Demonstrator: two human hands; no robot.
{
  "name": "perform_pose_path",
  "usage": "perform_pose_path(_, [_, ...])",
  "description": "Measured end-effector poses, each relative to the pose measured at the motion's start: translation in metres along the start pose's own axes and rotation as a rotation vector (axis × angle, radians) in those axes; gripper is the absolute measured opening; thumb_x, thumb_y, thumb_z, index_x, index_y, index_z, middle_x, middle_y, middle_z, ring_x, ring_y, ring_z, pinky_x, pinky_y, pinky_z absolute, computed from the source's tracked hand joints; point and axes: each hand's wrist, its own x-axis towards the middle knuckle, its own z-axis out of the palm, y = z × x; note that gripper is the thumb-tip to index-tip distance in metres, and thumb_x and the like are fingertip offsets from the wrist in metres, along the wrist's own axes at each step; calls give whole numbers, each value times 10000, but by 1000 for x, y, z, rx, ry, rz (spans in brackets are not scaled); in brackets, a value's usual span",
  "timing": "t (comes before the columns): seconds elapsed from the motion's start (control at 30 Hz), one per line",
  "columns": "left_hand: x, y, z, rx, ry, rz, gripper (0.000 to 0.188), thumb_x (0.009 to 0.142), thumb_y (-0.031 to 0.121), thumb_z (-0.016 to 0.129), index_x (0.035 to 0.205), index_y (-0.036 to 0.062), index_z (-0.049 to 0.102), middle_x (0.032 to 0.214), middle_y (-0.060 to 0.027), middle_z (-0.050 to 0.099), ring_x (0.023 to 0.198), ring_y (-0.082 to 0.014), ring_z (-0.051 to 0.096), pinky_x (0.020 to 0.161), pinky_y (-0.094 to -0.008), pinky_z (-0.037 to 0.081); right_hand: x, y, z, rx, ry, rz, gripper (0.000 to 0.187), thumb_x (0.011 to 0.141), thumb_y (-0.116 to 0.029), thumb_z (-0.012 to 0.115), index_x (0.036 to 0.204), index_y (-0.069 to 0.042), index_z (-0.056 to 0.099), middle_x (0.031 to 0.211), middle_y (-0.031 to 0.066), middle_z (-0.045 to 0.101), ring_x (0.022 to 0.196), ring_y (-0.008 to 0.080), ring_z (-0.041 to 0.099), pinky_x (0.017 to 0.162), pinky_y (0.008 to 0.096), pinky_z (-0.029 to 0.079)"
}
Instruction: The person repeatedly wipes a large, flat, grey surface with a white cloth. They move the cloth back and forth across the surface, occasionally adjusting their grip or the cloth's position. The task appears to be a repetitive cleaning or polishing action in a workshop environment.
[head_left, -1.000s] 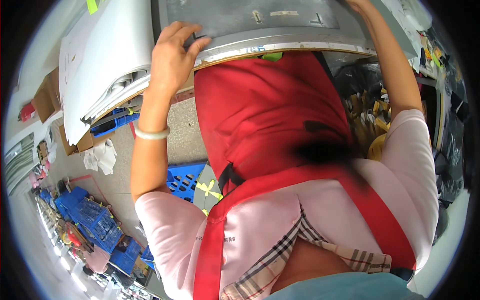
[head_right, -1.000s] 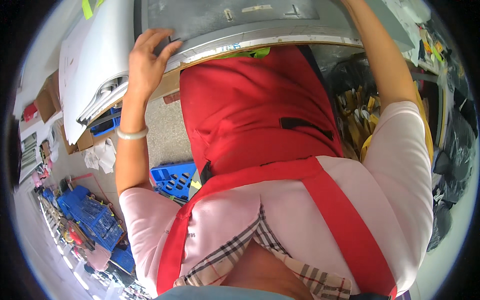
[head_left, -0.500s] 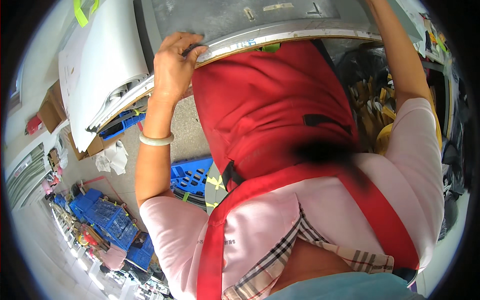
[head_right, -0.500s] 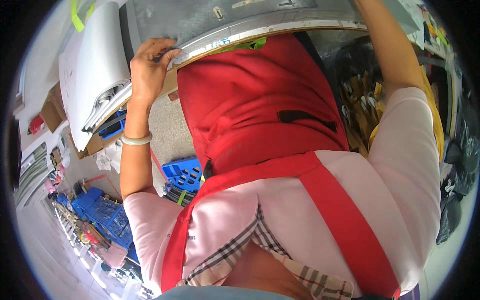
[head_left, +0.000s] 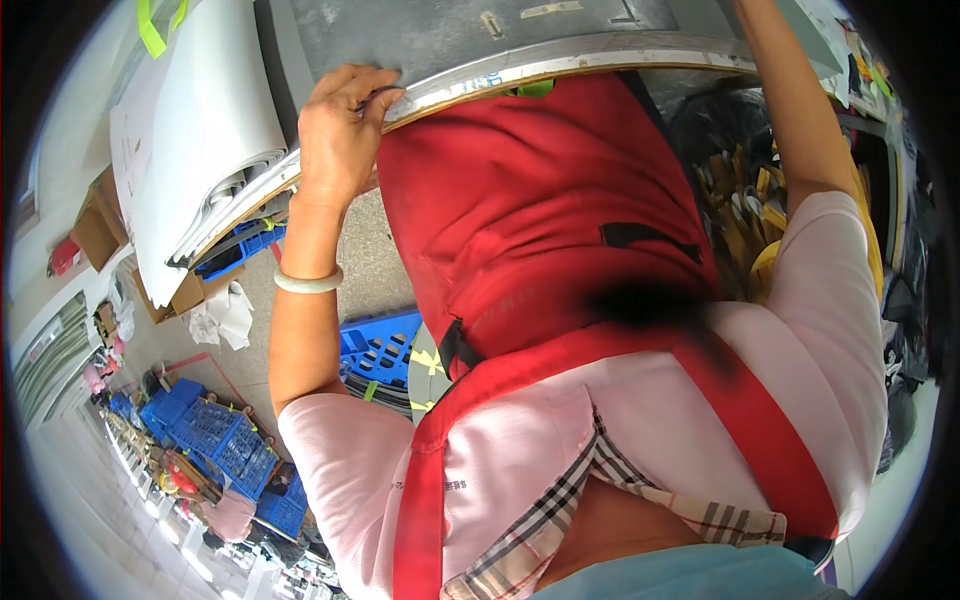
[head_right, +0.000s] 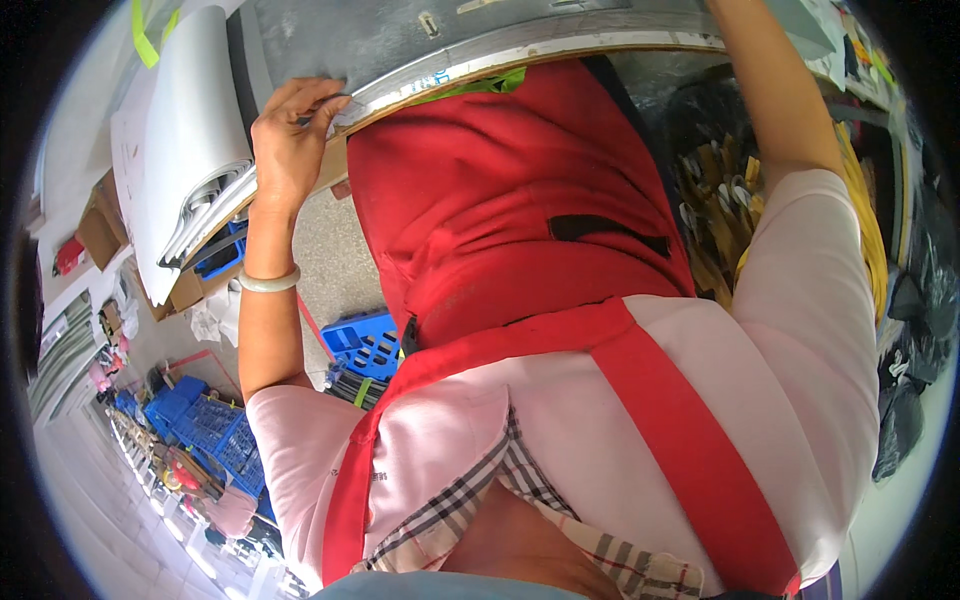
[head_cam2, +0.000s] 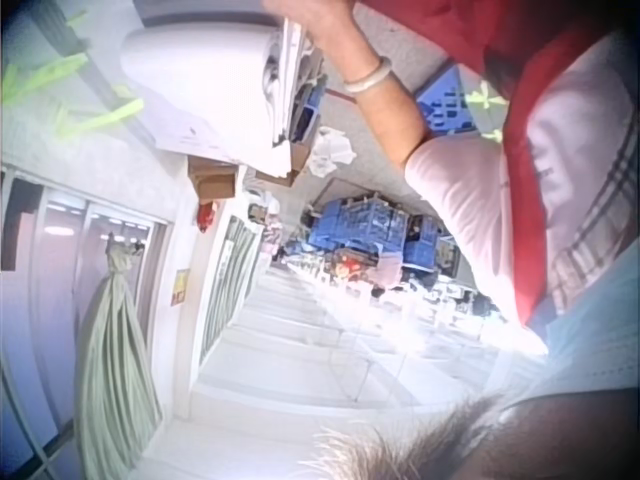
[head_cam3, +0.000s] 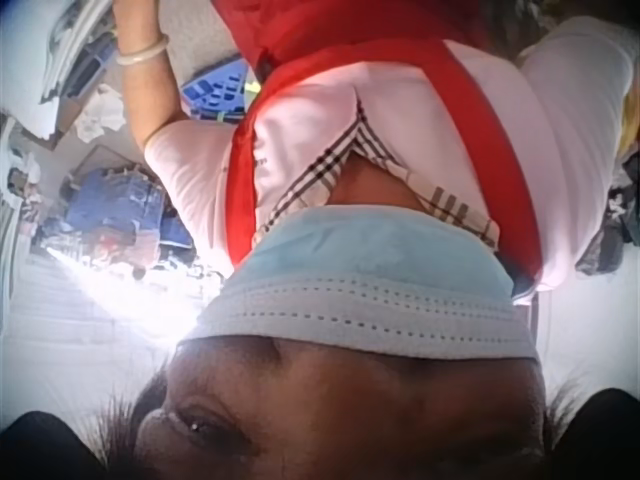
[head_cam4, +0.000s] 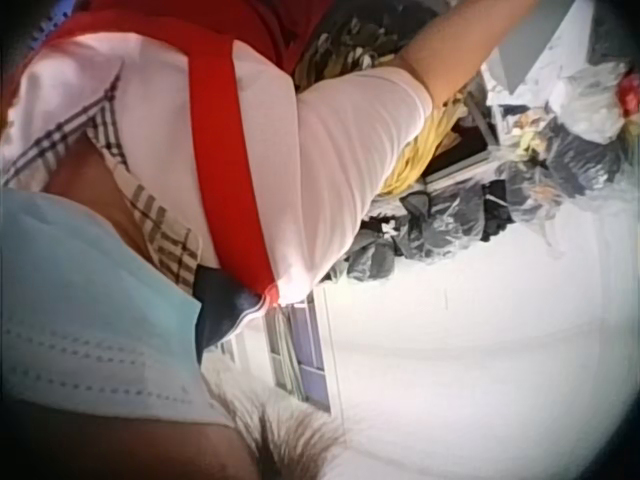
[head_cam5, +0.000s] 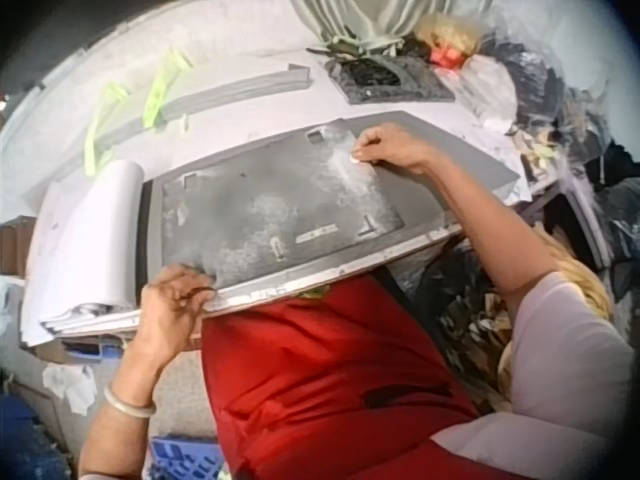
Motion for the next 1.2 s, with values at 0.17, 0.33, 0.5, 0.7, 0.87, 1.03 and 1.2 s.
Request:
perform_pose_path(0.17, [2,1,1,9,4,36,169,844,73,778,1010,44,771,1002,-108,730,889,-305,696,801,-366,562,-3,1,-1,-89,39,-24,228,873,-226,798,937,-10,762,817,41,707,755,123,592,682,309,478])
perform_pose_path(0.33, [0,1,0,-2,-1,15,167,844,48,775,1010,30,765,1010,-138,724,882,-302,702,806,-364,568,3,11,2,-109,29,-68,257,858,-246,804,956,-11,768,860,56,732,797,153,612,733,339,503])
perform_pose_path(0.5, [1,4,1,-27,-11,-5,164,868,37,769,1030,13,760,1026,-130,722,877,-252,709,805,-334,575,2,12,1,-124,51,-42,271,863,-264,798,945,-8,764,863,83,734,808,172,624,749,359,508])
perform_pose_path(0.7, [1,6,-2,5,-33,4,181,891,65,774,1059,1,755,1053,-120,722,870,-203,717,811,-307,576,5,16,3,-174,62,-115,273,866,-266,786,942,-6,753,871,120,738,818,198,645,757,370,511])
perform_pose_path(0.87, [9,16,-7,34,-83,-37,174,861,119,788,994,15,750,982,-135,720,863,-303,705,765,-367,567,4,16,9,-250,95,-191,261,876,-261,766,930,-6,741,843,129,726,804,206,643,746,369,508])
perform_pose_path(1.03, [53,47,30,38,-107,164,252,976,258,654,1133,79,736,1146,-123,697,1032,-362,673,932,-490,536,8,39,1,-155,79,-178,179,892,-201,747,873,-26,712,777,36,681,756,129,592,698,319,481])
perform_pose_path(1.2, [105,56,90,175,23,206,193,965,229,619,937,68,722,945,-162,679,870,-378,679,767,-479,548,1,23,8,-160,90,-22,135,898,-162,751,874,-40,699,770,-12,632,751,80,537,681,273,449])
